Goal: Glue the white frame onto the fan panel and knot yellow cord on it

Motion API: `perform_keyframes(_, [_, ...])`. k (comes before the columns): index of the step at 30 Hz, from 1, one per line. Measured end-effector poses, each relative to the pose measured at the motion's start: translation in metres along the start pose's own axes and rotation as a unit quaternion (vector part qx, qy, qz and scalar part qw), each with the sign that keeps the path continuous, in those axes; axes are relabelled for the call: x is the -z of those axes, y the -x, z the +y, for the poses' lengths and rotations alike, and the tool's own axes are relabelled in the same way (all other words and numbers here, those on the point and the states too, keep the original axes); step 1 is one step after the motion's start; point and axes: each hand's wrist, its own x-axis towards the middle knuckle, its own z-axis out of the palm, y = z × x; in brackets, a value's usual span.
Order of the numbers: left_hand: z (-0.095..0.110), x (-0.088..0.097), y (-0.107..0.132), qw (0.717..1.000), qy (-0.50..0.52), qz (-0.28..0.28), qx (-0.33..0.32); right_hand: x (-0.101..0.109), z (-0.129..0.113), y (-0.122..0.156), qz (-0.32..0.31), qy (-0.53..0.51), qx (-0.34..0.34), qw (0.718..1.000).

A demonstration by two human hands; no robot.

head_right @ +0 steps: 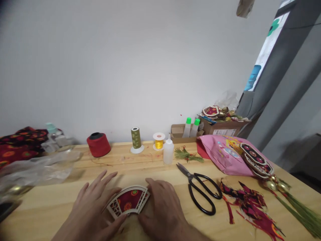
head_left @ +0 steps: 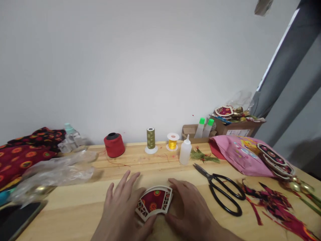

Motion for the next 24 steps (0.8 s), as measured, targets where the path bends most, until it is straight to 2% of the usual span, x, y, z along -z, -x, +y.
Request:
perform_keyframes(5, [-0.006,-0.001,-0.002,1.0,0.009,-0.019,-0.023,0.006,0.013,0.0,-0.033,-0.025,0.032,0.999])
perform_keyframes(9, [-0.012,-0.008,-0.007,0.999,0.001,-0.026,-0.046,0.003,0.017,-0.011,0.013,-0.01,0.118,0.993])
perform_keyframes(11, [-0.018,-0.016,-0.007,0.998,-0.008,-0.03,-0.059,-0.001,0.016,-0.019,0.032,-0.006,0.138,0.99])
perform_keyframes(17, [-0.03,-0.043,0.004,0.995,0.004,0.037,-0.087,-0.003,0.016,-0.025,-0.029,0.022,0.159,0.987])
perform_keyframes(21, [-0.022,-0.042,0.005,0.997,0.015,0.054,-0.051,-0.002,0.017,-0.023,-0.029,0.029,0.163,0.986])
perform_keyframes(24, [-0.021,-0.034,0.0,0.996,-0.011,0.046,-0.079,-0.003,0.015,-0.024,-0.022,0.031,0.165,0.986])
